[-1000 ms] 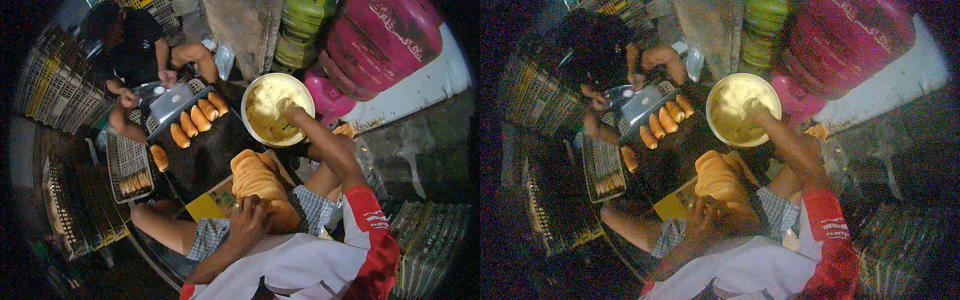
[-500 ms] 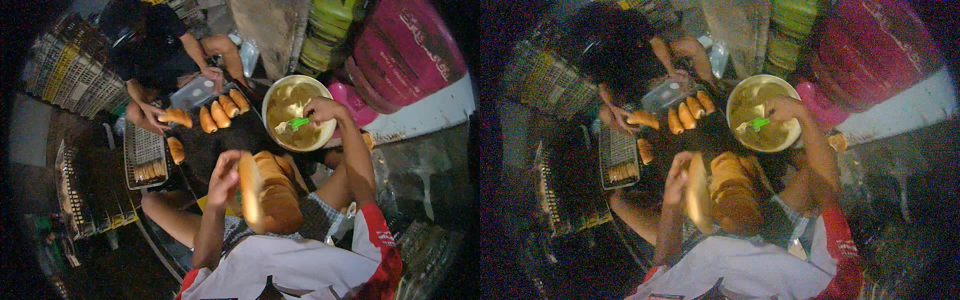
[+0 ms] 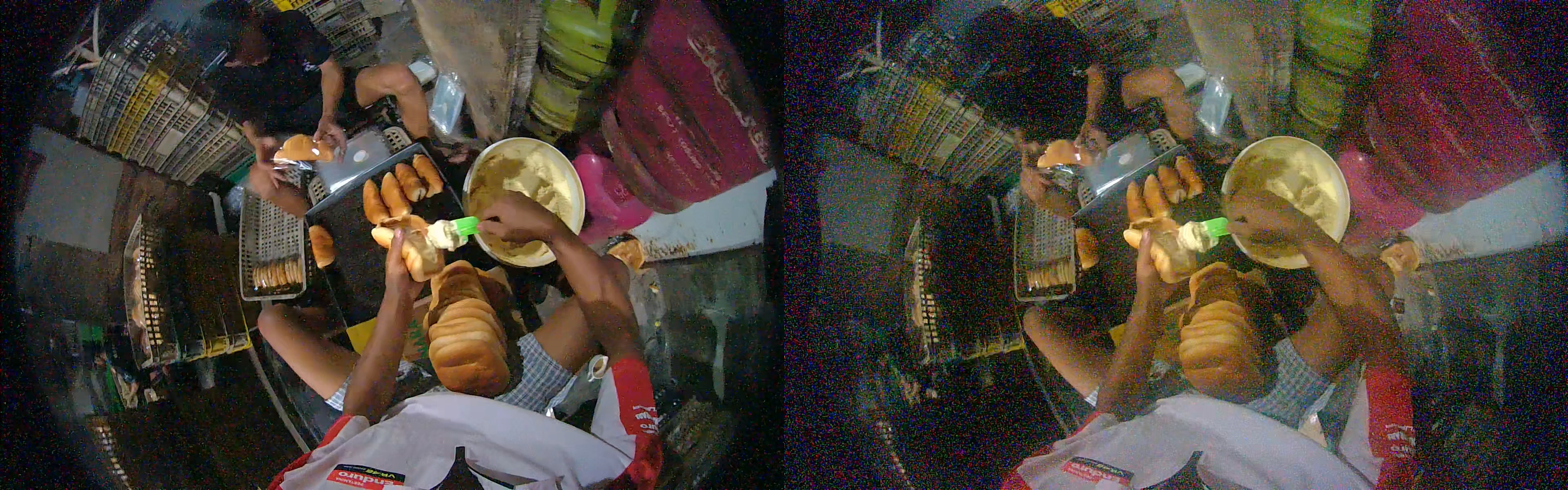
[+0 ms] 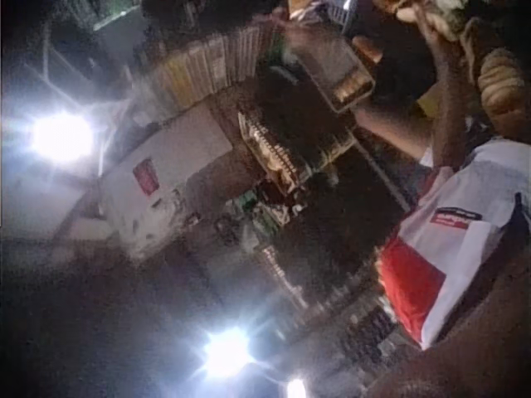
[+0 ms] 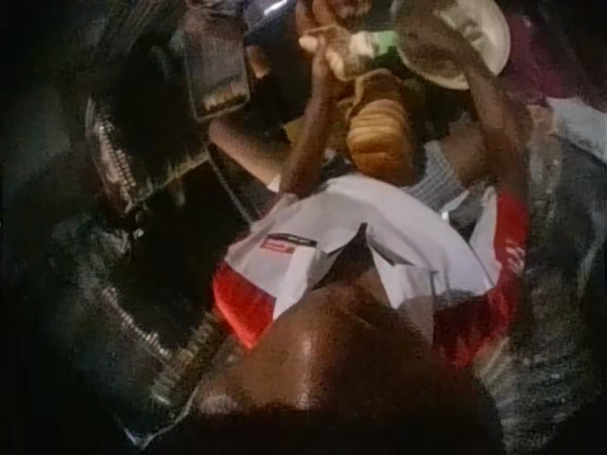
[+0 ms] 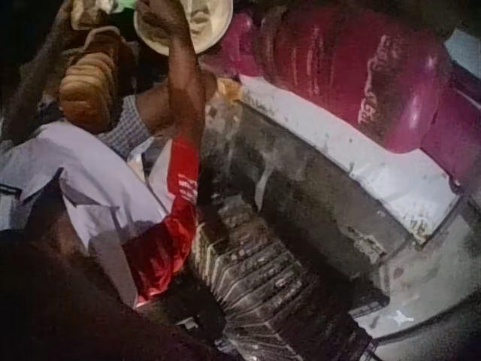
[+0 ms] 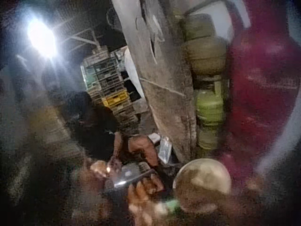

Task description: The person scoops a creamy spread from a bowl using a green spatula and spreads it onto the cut surfaces of small bread rolls. The person handles the rolls one at a time, applying the spread to each piece before placing them on the table.

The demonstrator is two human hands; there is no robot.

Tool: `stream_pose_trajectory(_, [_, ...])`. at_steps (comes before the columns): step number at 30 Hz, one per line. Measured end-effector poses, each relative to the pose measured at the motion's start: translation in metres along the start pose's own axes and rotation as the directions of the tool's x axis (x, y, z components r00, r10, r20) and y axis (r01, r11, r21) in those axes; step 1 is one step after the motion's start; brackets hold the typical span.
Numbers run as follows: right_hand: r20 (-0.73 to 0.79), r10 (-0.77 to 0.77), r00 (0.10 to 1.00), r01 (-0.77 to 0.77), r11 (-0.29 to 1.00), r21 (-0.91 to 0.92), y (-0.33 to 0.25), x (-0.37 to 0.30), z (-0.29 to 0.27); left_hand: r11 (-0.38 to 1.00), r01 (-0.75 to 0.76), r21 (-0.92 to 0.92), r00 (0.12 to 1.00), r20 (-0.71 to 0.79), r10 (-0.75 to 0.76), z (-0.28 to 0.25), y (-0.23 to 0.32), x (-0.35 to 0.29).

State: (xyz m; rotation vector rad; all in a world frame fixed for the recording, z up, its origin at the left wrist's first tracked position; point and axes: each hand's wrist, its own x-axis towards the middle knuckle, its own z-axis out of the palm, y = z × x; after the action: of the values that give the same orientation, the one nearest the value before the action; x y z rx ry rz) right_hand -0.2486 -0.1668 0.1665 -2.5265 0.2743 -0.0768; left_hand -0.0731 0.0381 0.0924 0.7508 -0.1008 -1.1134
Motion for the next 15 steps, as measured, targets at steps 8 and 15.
stream_pose_trajectory(8, [-0.218, -0.198, 0.956, 0.206, 0.978, 0.013, -0.012, 0.005, 0.045, 0.984, 0.177, -0.038, 0.984, 0.023, -0.176, 0.031, 0.036, -0.039])
stream_pose_trajectory(15, [-0.075, -0.410, 0.909, 0.358, 0.861, -0.362, -0.048, 0.022, 0.054, 0.959, 0.127, -0.254, 0.991, 0.001, -0.131, -0.055, 0.028, -0.020])
